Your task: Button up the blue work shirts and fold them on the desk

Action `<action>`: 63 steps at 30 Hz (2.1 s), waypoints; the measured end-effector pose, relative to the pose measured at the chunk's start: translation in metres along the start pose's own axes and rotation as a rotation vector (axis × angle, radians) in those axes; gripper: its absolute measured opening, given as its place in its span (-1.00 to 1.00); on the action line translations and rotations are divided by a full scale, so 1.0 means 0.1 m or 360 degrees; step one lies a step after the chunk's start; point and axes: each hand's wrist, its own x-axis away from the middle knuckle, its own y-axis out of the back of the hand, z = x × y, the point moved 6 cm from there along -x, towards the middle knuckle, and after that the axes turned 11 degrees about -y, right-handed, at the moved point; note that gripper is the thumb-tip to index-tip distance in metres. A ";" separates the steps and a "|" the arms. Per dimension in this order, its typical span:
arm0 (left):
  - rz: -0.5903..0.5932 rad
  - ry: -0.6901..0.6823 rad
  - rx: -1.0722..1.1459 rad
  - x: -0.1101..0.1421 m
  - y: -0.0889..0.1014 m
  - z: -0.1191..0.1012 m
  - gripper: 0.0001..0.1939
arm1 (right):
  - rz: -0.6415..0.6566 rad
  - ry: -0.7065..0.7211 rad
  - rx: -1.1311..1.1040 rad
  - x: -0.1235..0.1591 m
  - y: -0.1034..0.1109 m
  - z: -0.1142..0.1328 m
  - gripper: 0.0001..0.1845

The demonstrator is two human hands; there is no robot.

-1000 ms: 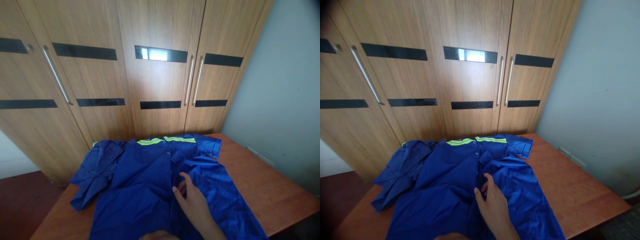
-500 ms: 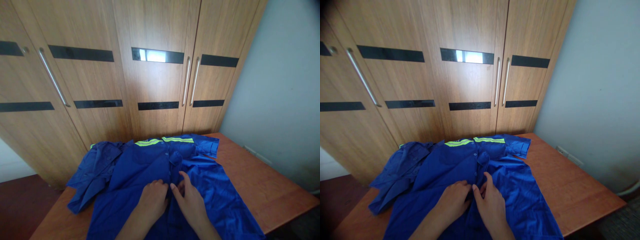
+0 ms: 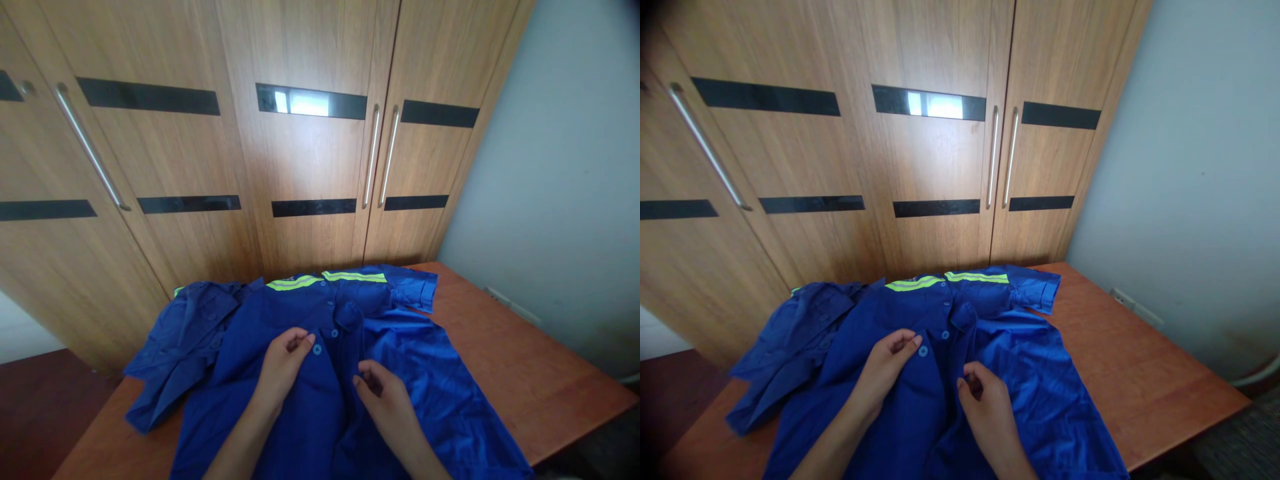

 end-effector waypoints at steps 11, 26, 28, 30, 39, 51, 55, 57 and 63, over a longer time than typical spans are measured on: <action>0.0297 -0.0252 -0.0342 0.09 -0.20 -0.03 -0.75 | 0.0179 0.0032 -0.0216 0.02 0.00 0.13 -0.67; 0.0682 -0.0344 -0.1637 0.29 -0.38 -0.25 -0.87 | 0.0091 0.0004 -0.0216 -0.04 -0.08 -0.01 -0.69; 0.0714 -0.0296 -0.1636 0.30 -0.41 -0.17 -0.89 | 0.0084 -0.0005 -0.0186 -0.04 -0.09 -0.04 -0.72; 0.0734 -0.0258 -0.1625 0.30 -0.44 -0.11 -0.90 | 0.0057 -0.0017 -0.0155 -0.04 -0.10 -0.07 -0.75; 0.0509 -0.0266 -0.1078 0.22 -0.40 -0.02 -0.90 | 0.0026 -0.0047 -0.0180 -0.04 -0.10 -0.14 -0.67; 0.0173 0.0075 0.0275 0.19 -0.39 -0.12 -0.81 | -0.0219 0.0047 -0.0003 -0.03 0.03 0.30 -0.71; 0.0095 -0.0096 0.0013 0.19 -0.31 -0.19 -0.87 | -0.0230 0.0056 0.0011 -0.03 0.06 0.33 -0.69; 0.0049 -0.0228 -0.0259 0.20 -0.26 -0.24 -0.91 | -0.0278 0.0053 0.0048 -0.02 0.09 0.32 -0.68; 0.0132 -0.0456 -0.0757 0.27 -0.32 -0.35 -0.89 | -0.0261 0.0240 0.0260 0.05 0.04 0.40 -0.73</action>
